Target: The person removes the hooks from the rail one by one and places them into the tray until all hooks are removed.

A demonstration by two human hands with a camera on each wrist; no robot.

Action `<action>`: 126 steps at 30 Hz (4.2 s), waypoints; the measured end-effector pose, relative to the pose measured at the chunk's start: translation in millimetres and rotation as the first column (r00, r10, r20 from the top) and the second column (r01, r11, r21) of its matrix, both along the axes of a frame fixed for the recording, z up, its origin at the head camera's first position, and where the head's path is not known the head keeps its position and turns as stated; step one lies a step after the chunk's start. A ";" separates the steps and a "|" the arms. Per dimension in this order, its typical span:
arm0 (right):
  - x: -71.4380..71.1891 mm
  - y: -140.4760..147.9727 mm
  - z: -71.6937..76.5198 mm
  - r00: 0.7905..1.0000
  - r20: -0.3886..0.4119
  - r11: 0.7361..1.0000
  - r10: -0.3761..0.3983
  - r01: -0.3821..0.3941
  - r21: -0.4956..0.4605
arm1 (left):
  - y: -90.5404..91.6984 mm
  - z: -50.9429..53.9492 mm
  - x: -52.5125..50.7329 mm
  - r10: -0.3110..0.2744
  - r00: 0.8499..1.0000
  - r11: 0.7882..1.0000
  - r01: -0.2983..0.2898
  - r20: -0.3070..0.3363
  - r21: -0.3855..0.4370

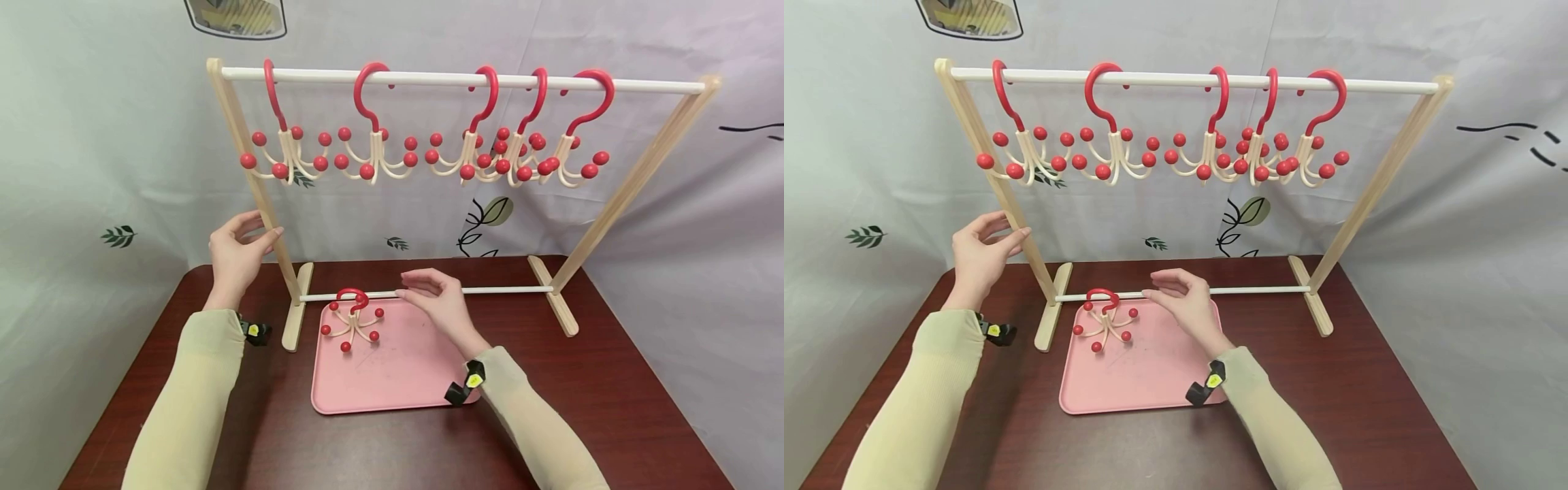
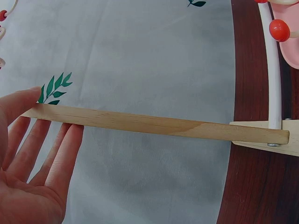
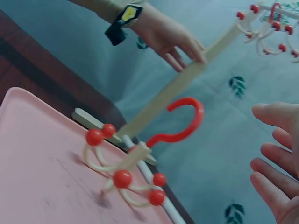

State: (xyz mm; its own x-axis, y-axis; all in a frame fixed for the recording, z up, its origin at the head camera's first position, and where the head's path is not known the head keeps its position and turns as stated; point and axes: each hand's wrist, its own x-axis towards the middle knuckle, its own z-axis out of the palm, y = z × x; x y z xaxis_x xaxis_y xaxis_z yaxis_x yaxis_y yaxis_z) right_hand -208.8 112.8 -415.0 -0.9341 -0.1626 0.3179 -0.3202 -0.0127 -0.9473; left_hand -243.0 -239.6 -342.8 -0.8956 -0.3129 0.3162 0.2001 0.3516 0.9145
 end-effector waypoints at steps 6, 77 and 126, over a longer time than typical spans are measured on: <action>3.9 28.6 11.0 0.999 -0.006 0.999 -0.049 0.049 -0.013 | 1.4 0.3 1.7 0.004 1.000 1.000 -0.004 0.000 -0.003; -40.8 170.6 255.0 0.852 0.097 0.800 -0.515 0.518 -0.302 | 0.4 2.4 1.4 0.003 1.000 1.000 -0.003 0.017 -0.002; 5.6 194.9 255.8 0.779 -0.006 0.709 -0.628 0.568 -0.418 | 0.2 0.5 0.2 -0.003 1.000 1.000 0.003 0.016 0.007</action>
